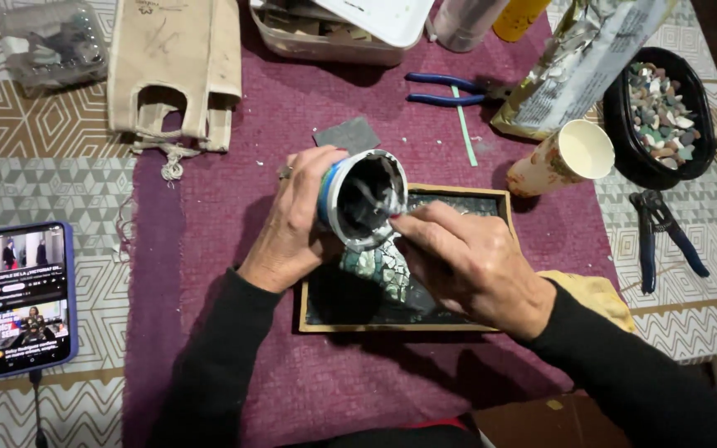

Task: Apply and smooth black grout over a mosaic tile tray using a spreader tool and brush.

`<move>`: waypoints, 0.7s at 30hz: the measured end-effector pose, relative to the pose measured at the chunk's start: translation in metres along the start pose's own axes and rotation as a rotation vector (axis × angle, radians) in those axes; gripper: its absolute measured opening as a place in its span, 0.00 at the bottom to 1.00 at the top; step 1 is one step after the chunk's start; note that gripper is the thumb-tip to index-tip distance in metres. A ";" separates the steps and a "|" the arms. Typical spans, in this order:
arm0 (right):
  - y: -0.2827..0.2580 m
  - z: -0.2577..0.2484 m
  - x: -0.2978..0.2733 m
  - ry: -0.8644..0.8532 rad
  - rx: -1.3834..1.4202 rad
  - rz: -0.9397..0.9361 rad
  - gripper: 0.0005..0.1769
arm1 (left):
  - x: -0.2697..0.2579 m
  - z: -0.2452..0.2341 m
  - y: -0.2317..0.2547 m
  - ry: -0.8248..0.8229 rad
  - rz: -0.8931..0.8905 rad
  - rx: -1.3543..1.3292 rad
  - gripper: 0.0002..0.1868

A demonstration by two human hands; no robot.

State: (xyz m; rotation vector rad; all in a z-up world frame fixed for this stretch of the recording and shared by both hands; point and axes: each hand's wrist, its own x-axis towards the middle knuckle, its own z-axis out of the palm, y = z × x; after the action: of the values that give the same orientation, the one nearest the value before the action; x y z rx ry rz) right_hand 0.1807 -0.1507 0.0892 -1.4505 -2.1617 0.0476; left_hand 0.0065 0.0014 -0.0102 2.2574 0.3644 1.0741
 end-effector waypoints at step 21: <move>-0.024 0.042 -0.034 0.732 1.125 0.772 0.13 | -0.003 0.006 -0.008 0.078 -0.107 -0.144 0.53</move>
State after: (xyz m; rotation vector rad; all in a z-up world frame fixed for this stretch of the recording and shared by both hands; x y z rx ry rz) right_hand 0.1517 -0.1794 0.0471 -1.1794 -0.6373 0.7388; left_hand 0.0094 0.0040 -0.0198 2.0509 0.4210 1.0988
